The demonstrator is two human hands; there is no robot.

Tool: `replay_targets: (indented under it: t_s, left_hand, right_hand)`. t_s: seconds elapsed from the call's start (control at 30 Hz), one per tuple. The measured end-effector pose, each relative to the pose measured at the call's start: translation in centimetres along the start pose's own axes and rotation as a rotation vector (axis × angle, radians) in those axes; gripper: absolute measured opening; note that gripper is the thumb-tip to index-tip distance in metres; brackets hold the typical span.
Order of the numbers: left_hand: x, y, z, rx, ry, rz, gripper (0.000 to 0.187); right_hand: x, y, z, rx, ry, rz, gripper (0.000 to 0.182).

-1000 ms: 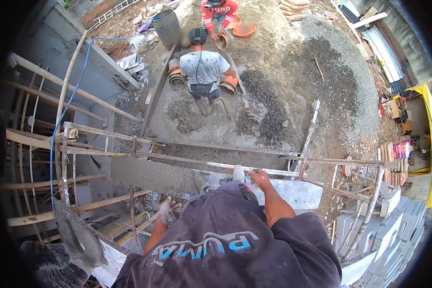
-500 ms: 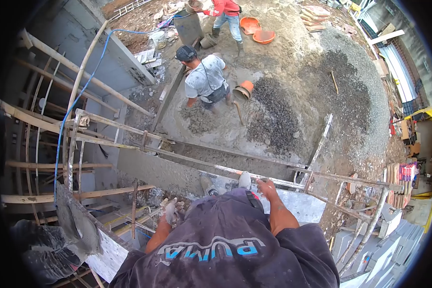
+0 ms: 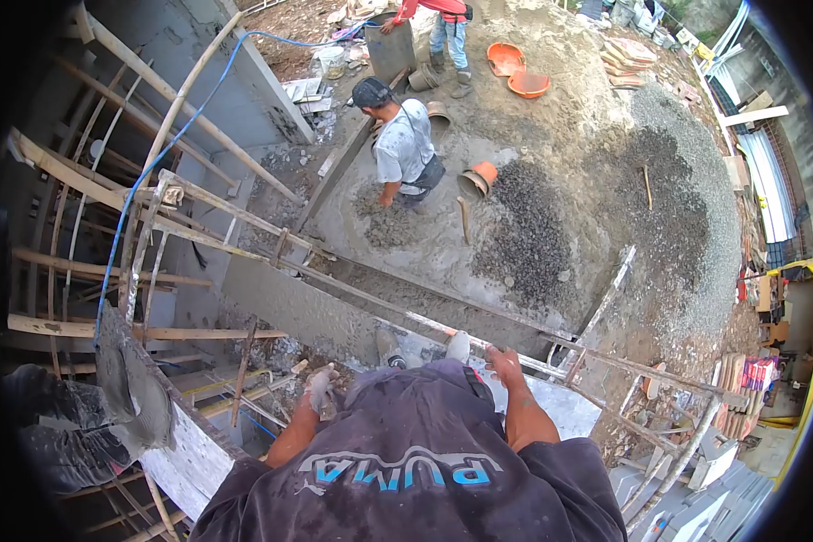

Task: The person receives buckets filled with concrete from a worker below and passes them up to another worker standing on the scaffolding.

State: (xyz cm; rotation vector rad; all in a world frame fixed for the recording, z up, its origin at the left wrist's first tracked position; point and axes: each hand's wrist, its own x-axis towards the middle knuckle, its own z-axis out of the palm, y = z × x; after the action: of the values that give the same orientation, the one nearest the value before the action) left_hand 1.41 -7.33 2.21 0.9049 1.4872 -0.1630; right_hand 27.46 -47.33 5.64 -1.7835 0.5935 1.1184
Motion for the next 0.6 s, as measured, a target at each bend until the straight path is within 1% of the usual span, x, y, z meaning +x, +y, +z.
replay_targets:
  t_s: [0.13, 0.33, 0.4, 0.53, 0.6]
  left_hand:
    - [0.8, -1.0, -0.3, -0.045, 0.000, -0.002, 0.023]
    - [1.7, -1.7, -0.8, 0.081, -0.008, -0.018, 0.022]
    - [1.8, -1.9, -0.6, 0.080, 0.037, -0.032, 0.023]
    - [1.5, -2.0, -0.3, 0.026, 0.054, -0.031, 0.022]
    - [1.8, -2.1, -0.3, 0.048, 0.056, -0.051, 0.020]
  right_hand:
    - [1.3, 0.5, -0.1, 0.004, -0.007, 0.041, 0.048]
    - [2.4, 0.9, 0.0, -0.021, 0.014, 0.027, 0.045]
    - [2.3, 0.7, 0.1, -0.025, 0.022, 0.027, 0.043]
    - [1.6, -0.1, 0.2, -0.028, 0.021, 0.039, 0.049]
    - [1.5, -0.3, 0.1, -0.030, 0.016, 0.039, 0.051]
